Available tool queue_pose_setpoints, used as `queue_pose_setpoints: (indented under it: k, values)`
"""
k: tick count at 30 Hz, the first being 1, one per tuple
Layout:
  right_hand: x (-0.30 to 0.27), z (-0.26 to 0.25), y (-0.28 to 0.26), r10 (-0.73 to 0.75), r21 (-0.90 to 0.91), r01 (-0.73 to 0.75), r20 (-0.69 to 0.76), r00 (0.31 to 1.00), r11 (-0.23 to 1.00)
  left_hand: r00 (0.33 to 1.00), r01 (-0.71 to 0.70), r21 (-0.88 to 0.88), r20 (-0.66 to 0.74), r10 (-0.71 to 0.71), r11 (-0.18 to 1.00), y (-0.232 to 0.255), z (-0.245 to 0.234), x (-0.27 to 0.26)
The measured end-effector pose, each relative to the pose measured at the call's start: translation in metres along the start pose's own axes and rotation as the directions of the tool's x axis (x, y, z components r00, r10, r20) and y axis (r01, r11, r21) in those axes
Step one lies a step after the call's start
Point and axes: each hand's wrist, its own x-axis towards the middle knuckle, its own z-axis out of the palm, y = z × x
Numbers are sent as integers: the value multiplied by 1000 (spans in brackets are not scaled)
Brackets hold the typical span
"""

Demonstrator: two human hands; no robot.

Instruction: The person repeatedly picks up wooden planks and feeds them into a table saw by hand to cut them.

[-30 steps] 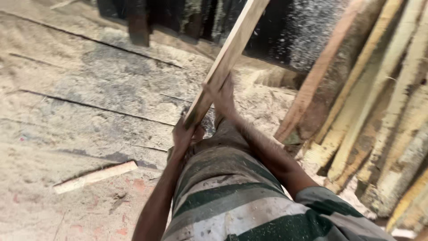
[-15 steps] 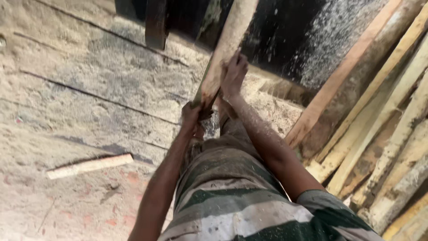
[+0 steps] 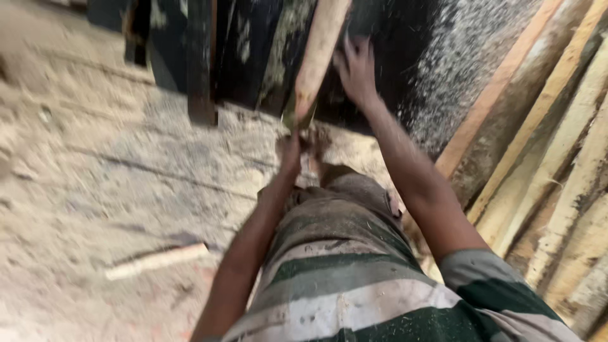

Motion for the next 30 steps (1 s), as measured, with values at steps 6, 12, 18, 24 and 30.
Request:
queue_pose_setpoints:
  k: [6, 12, 18, 24, 30]
  values:
    - [-90, -86, -41, 48, 88, -68, 218, 975, 994, 972, 45, -205, -218, -91, 978, 12, 52, 18]
    - [-95, -90, -26, 142, 143, -202, 347, 927, 969, 993, -69, -595, -122, -5, 801, 100, 114, 91]
    - [-98, -92, -41, 230, 169, -313, 384, 894, 935, 946, -246, -370, 108, 304, 896, 155, 109, 90]
    - [-104, -72, -45, 306, 59, -343, 333, 892, 938, 659, -744, 50, 220, 719, 666, 141, 22, -9]
    - [-60, -11, -54, 285, -86, -272, 359, 889, 958, 207, -620, 732, -195, 959, 283, 169, -153, -11]
